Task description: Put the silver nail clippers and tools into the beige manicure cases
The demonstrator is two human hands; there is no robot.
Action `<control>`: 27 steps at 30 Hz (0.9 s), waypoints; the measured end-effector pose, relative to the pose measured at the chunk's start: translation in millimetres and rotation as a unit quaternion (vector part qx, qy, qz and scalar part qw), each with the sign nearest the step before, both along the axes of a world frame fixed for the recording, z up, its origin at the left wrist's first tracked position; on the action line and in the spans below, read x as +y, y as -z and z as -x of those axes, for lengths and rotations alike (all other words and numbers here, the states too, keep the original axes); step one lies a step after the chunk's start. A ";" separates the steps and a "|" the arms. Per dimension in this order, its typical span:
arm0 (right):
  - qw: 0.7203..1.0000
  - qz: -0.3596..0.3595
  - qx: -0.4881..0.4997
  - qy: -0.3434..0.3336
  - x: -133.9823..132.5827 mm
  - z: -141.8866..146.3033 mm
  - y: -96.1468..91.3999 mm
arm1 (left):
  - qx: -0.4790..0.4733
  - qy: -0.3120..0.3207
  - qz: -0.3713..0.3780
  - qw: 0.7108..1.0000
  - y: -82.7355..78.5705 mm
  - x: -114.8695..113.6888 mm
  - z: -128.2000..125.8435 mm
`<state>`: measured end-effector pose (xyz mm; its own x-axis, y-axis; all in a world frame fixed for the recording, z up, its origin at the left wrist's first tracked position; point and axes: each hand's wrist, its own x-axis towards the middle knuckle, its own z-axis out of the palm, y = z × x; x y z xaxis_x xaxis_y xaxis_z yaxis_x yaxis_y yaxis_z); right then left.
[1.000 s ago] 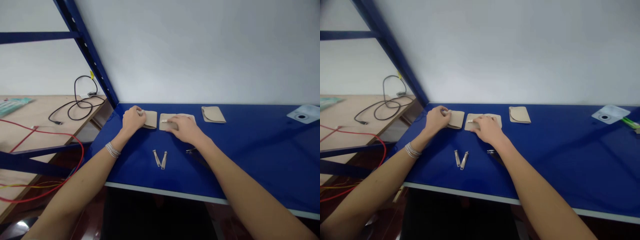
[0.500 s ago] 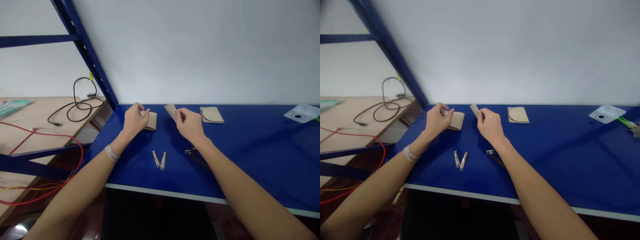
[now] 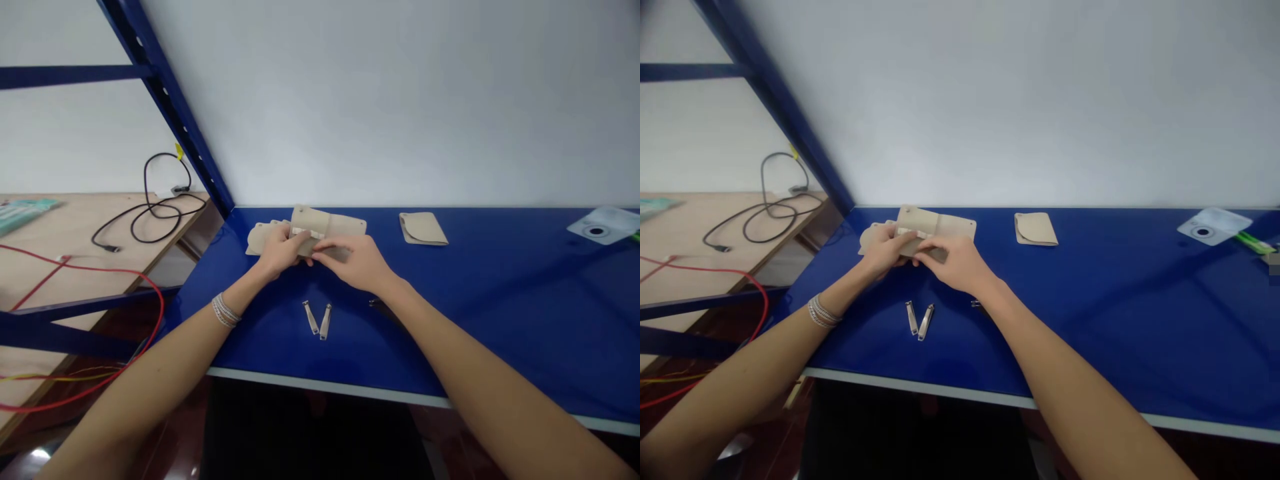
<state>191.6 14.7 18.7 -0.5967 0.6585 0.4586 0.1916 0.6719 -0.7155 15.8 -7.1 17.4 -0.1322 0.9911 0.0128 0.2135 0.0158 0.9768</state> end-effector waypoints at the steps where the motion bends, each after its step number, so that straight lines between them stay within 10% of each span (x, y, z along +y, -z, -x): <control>1: 1.000 0.016 -0.006 -0.010 -0.8 -0.6 -1.2 | 0.000 -0.026 -0.015 1.000 1.5 1.2 0.1; 9: 0.954 0.076 -0.201 -0.211 -10.6 1.4 -4.0 | 0.084 -0.094 -0.079 0.989 8.2 5.9 3.4; 14: 0.954 0.049 -0.230 -0.183 -13.1 6.3 0.9 | 0.281 -0.129 -0.150 0.939 5.1 5.8 8.0; 27: 0.984 0.001 -0.165 -0.065 -2.0 4.1 9.8 | 0.118 -0.081 -0.164 0.976 14.9 13.7 12.1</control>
<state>187.5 12.7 8.8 -0.7916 0.5682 0.2247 0.3263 0.7041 -0.6307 3.7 6.6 2.5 -0.2416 0.8954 0.3740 0.4532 -0.2367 0.8594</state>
